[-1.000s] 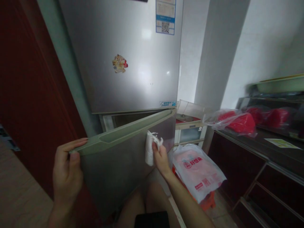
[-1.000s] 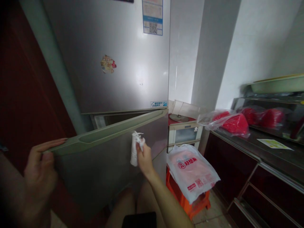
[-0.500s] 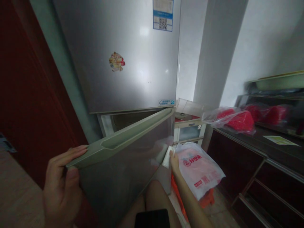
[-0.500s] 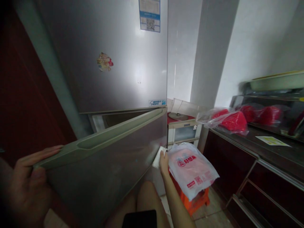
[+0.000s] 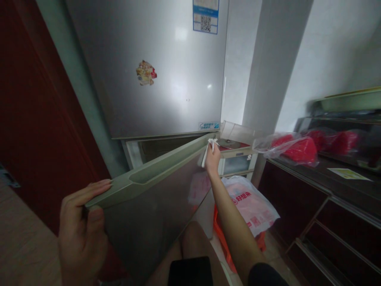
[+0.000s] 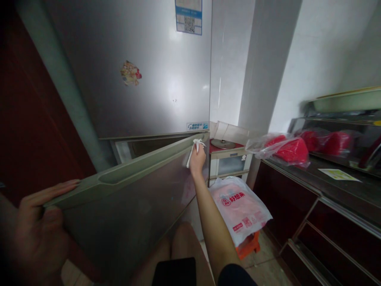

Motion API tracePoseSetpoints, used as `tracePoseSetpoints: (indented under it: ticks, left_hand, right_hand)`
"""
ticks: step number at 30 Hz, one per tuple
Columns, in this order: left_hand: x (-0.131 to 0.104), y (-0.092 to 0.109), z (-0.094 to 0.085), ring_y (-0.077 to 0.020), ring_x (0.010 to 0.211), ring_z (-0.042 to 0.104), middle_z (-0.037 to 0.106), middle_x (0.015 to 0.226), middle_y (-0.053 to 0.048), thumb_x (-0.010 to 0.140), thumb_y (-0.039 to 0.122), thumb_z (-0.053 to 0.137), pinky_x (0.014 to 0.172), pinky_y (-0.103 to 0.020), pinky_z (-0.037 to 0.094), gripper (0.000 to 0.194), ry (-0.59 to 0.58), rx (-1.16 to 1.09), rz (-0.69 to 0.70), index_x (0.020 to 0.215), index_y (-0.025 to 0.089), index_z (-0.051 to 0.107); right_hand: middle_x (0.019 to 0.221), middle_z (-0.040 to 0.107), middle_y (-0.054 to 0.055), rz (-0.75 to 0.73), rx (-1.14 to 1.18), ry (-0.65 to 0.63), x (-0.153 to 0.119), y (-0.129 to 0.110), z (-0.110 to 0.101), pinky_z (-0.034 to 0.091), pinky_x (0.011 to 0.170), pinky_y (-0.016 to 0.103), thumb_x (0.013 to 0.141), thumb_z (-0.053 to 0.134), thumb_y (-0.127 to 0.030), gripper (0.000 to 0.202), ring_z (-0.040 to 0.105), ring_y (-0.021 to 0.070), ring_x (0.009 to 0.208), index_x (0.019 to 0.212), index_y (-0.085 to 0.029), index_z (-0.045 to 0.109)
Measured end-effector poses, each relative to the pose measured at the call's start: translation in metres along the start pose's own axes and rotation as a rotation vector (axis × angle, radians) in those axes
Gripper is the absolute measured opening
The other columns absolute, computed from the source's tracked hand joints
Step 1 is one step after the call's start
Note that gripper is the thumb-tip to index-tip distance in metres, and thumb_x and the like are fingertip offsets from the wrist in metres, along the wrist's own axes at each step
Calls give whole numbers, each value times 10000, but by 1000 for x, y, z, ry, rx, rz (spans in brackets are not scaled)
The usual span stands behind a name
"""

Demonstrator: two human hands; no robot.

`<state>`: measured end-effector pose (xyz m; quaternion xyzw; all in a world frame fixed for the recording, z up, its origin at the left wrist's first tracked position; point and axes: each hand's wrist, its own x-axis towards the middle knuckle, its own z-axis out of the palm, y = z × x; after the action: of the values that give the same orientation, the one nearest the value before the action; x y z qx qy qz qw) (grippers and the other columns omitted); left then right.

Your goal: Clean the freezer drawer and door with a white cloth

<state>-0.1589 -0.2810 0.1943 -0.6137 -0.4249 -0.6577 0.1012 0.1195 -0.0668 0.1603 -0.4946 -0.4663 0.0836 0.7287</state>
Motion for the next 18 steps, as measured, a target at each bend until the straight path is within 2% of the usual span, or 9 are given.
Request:
tracePoseSetpoints:
  ticks: [2, 5, 10, 18]
  left_hand:
    - [1, 1, 0, -288, 1104, 537, 581, 1088, -53, 860, 375, 449, 1020, -528, 377, 260, 4, -6, -5, 1071, 330, 594]
    - [1, 1, 2, -271, 1094, 544, 581, 1072, -55, 867, 368, 445, 1025, -508, 381, 248, 19, -2, 1, 1055, 313, 598]
    - [3, -8, 4, -265, 1064, 561, 595, 1061, -72, 875, 385, 440, 984, -495, 402, 247, 38, 3, -9, 1019, 258, 597]
    - [9, -28, 4, -263, 1050, 570, 610, 1054, -97, 880, 402, 449, 972, -483, 407, 280, 48, 8, -26, 999, 200, 601]
  right_hand:
    - [986, 642, 91, -21, -54, 5, -1, 0, 0, 406, 857, 311, 895, 347, -404, 374, 568, 217, 950, 1035, -163, 597]
    - [957, 638, 117, -11, -140, 5, -21, 16, -4, 408, 828, 328, 898, 328, -392, 384, 578, 241, 918, 1041, -152, 592]
    - [936, 640, 138, 32, -239, -27, -58, 60, -11, 417, 786, 330, 890, 317, -374, 407, 583, 254, 895, 1097, -140, 579]
    - [866, 642, 139, 134, -251, -91, -128, 122, -26, 435, 757, 332, 852, 334, -419, 410, 592, 249, 871, 987, -138, 600]
